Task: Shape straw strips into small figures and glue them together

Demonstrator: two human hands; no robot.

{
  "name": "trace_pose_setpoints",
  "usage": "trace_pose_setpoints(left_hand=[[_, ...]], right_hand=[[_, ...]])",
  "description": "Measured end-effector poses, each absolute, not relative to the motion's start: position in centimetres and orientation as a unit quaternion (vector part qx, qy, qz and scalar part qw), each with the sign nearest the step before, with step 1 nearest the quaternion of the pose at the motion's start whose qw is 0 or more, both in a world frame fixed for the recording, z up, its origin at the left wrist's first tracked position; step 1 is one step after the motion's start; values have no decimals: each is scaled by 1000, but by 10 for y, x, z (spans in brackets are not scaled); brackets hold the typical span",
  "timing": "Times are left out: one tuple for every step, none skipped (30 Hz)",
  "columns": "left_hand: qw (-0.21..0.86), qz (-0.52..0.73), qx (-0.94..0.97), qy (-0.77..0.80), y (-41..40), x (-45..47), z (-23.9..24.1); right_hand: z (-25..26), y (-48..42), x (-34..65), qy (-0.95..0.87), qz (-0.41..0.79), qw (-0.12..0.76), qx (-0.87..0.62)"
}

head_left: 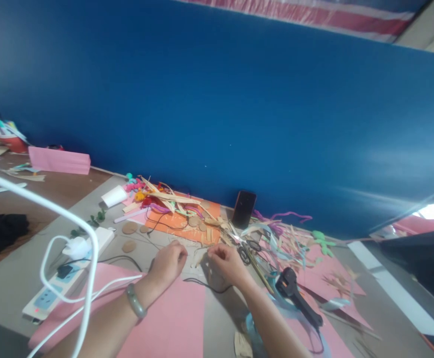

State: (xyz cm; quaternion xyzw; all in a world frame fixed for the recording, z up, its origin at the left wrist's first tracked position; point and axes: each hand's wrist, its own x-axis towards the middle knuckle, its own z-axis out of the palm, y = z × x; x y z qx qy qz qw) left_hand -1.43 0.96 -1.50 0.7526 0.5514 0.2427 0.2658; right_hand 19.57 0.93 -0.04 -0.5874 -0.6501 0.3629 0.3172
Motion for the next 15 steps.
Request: trace_pose_setpoints(left_hand=[[258,228,758,554,10,-14,-16],[252,219,761,556,10,-14,-16],[249,214,763,558,11,-14,-17],[247,212,763,559,11,-14,-17],[247,211,763,559,11,-14,-17],[245,209,763,560,11,-14,-17],[244,206,764,561,11,-14,-17],[243,202,764,562,11,-14,-17],[242,199,764,564,11,-14,-16],[240,196,765,565,10,-14,-16],[238,193,765,566,10,-14,-16],[236,190,766,567,10,-14,-16],[234,188,766,569,10,-14,-16],[233,186,766,570,10,-14,-16],[231,184,766,571,10,-14,-16]], right_hand=[[-3,12,195,-657,353,308,-591],[-4,14,194,-665,340,299,-594],[-6,17,193,-674,323,291,-597],[-7,19,193,-684,304,282,-600],[-7,20,192,-696,282,273,-601],[-8,21,191,-710,259,262,-601],[-9,21,189,-724,236,248,-599],[-10,22,188,-739,213,232,-596],[-11,22,187,-753,190,213,-593],[-12,22,185,-766,168,193,-590],[-13,23,183,-777,146,172,-588],[-14,24,181,-786,126,151,-586],[-15,25,179,-794,107,130,-583],[-15,27,177,-802,91,110,-581],[-15,29,175,-808,76,92,-577]])
